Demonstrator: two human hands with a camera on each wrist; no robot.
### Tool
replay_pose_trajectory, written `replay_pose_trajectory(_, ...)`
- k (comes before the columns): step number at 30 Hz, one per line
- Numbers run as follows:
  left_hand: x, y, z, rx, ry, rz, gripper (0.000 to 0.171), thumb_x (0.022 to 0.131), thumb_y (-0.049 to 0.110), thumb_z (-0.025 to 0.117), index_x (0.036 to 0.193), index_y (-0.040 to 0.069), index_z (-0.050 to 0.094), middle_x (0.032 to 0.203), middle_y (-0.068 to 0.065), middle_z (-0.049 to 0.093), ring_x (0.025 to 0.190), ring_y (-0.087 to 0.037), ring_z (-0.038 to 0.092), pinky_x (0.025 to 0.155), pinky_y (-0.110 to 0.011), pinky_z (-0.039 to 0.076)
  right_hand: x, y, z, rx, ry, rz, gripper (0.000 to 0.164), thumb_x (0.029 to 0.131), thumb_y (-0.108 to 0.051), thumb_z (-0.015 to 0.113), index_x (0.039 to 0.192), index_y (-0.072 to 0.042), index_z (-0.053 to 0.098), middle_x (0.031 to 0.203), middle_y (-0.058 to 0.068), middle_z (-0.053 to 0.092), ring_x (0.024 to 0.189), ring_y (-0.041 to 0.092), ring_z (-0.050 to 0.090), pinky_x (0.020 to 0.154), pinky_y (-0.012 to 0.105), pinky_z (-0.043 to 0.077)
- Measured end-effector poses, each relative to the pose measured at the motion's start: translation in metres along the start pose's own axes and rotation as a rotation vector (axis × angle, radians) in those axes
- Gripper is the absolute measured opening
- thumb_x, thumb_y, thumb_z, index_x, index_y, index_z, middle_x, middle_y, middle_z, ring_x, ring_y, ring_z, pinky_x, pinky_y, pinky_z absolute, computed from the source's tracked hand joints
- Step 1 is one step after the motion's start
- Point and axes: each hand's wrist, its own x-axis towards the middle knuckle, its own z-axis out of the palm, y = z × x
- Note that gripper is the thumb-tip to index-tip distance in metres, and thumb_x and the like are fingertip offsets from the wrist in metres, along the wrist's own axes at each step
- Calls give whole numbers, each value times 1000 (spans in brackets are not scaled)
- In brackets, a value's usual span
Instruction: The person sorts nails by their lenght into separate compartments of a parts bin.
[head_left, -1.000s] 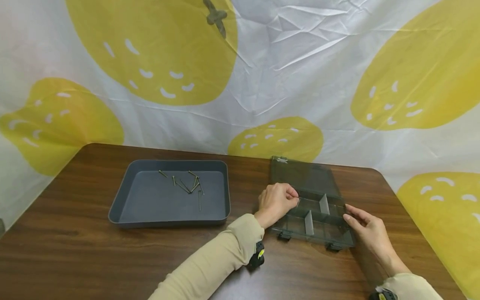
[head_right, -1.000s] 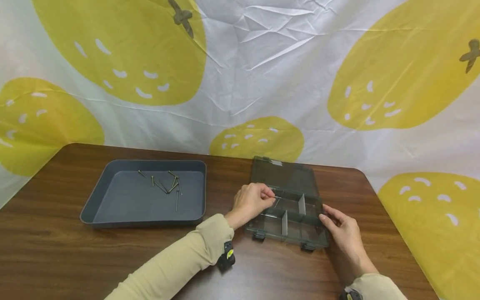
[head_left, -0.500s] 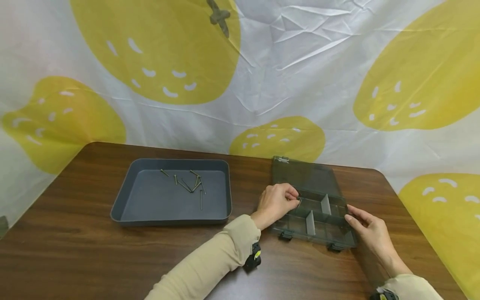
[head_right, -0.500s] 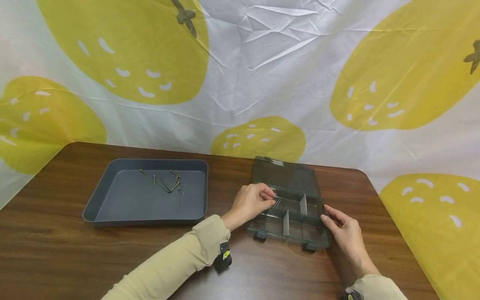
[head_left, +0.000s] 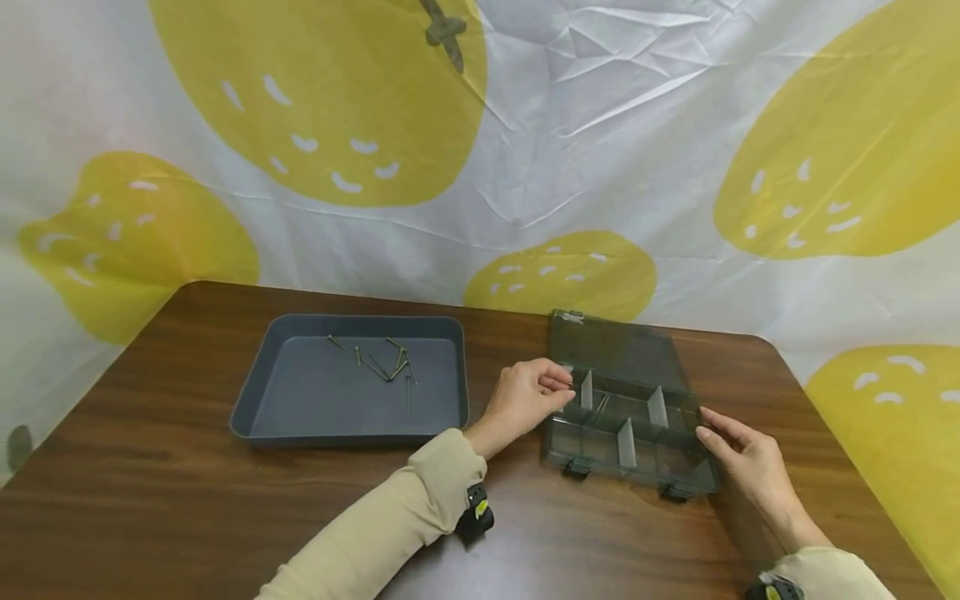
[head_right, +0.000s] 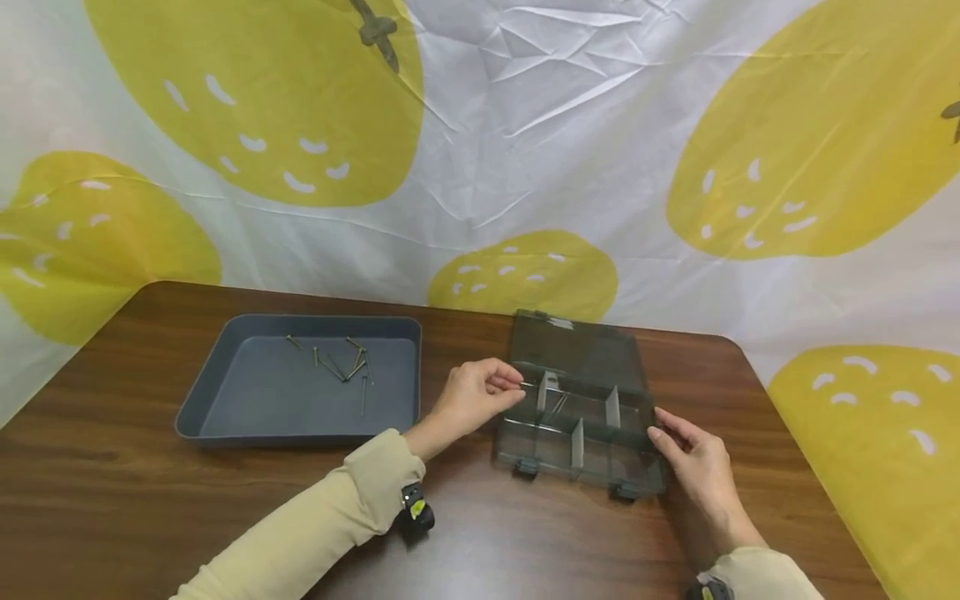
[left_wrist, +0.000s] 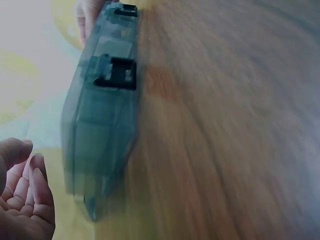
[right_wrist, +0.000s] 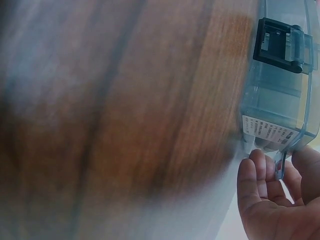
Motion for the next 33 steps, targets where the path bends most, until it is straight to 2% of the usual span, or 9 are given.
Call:
replay_pose_trajectory(3,-4,-3,-12,-10,21,-21,16,82,14,72,96,7,70,89,-4,73,76,-12,67,64,-17,50,1,0,-2,-16,-4,-1,47,94,-26,58,127,6,54,107,-28,52,90,-27,42,70,3,42)
replay_pose_trajectory(7,-11,-7,-32,24,47,-66,15,81,16,72,93,7,71,85,-4,72,73,-11,67,61,-19,49,1,1,-2,-31,-15,4,47,94,-27,58,128,5,54,109,-23,54,90,-27,41,70,3,42)
replay_pose_trajectory(14,-23,-16,-69,71,95,-130,13,80,17,73,90,10,71,81,-3,71,71,-12,66,61,-23,50,1,0,0,-38,-29,30,49,94,-28,57,130,4,52,117,-6,59,90,-27,41,70,4,42)
replay_pose_trajectory(20,-32,-28,-95,112,138,-193,12,79,18,74,89,11,72,80,-2,71,71,-11,65,62,-25,49,2,0,1,-35,-20,30,48,94,-27,58,129,6,52,118,-4,60,88,-27,42,69,3,42)
replay_pose_trajectory(22,-35,-30,-103,127,143,-212,13,79,19,75,89,11,72,80,-2,72,71,-12,65,61,-25,48,2,0,1,-44,-18,24,47,94,-26,58,129,6,53,120,4,61,88,-27,42,69,3,42)
replay_pose_trajectory(25,-40,-36,-115,157,152,-238,13,79,20,74,89,11,72,81,-3,72,71,-12,64,61,-25,47,2,0,1,-46,-25,24,48,94,-27,57,129,5,52,123,10,59,89,-28,40,69,3,42)
replay_pose_trajectory(27,-43,-40,-122,174,153,-256,13,79,20,74,88,10,73,80,-4,71,70,-11,63,61,-25,47,2,0,1,-51,-34,21,49,94,-28,57,130,5,52,123,6,58,89,-28,40,69,3,42)
replay_pose_trajectory(30,-49,-46,-131,208,152,-273,13,80,19,73,88,9,73,80,-4,71,68,-10,62,61,-25,47,2,0,0,-33,-34,23,49,94,-28,57,130,5,52,118,-7,57,90,-27,41,69,4,43)
replay_pose_trajectory(33,-54,-51,-138,235,143,-277,14,81,18,72,88,7,72,79,-6,71,67,-12,62,62,-26,47,3,0,0,-29,-32,16,49,94,-28,57,130,5,52,117,-10,57,90,-27,41,69,4,43)
